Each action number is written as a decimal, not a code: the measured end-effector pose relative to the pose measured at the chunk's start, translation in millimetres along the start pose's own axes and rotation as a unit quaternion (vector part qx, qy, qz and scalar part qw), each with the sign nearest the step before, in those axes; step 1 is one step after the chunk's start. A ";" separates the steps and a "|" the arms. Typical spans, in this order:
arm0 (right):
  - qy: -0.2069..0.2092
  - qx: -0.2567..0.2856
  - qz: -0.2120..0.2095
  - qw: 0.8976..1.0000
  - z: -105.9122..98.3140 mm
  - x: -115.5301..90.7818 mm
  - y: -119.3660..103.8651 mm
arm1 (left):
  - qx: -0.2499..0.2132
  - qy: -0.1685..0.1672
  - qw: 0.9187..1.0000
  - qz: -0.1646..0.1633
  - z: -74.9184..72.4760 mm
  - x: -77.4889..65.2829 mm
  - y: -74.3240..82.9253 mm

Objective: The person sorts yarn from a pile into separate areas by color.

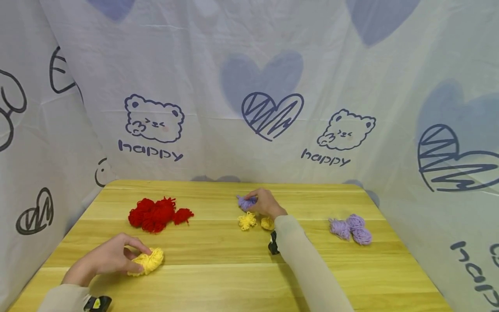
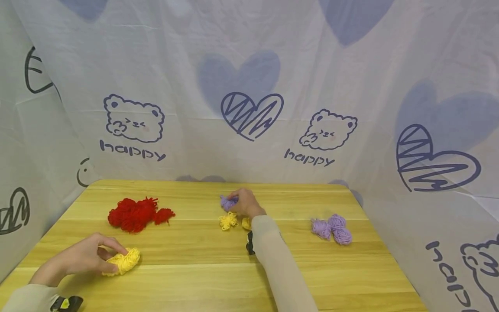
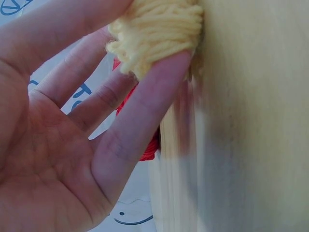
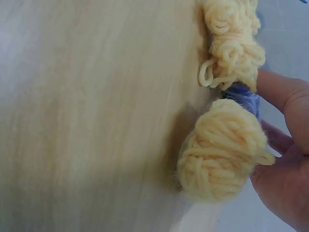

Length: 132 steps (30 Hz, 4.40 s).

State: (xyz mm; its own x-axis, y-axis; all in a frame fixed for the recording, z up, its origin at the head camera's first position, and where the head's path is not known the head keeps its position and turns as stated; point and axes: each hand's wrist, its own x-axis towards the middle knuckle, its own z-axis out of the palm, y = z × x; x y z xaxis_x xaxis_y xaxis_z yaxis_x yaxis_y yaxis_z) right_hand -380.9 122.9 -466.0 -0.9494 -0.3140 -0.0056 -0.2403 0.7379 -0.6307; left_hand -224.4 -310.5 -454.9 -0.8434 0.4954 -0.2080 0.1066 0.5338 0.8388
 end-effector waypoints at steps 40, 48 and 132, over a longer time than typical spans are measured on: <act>0.051 0.072 0.002 0.996 -15.8 -14.1 -3.2 | -0.012 -0.003 1.000 0.000 -0.1 -0.7 -3.0; 0.064 0.039 -0.006 0.997 -17.6 -22.4 -7.6 | -0.012 0.001 1.000 0.005 0.6 -0.5 -0.5; 0.126 -0.026 -0.081 0.988 -81.4 -134.1 33.3 | -0.002 0.010 1.000 0.000 2.7 -2.9 1.0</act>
State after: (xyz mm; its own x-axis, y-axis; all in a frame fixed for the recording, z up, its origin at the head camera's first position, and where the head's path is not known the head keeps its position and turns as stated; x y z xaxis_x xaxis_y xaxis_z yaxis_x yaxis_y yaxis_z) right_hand -278.1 238.3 -423.1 -0.9164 -0.2767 0.2891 -0.3968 0.7221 -0.5667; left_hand -220.4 -309.6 -454.8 -0.8539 0.4812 -0.1983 0.1038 0.5308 0.8411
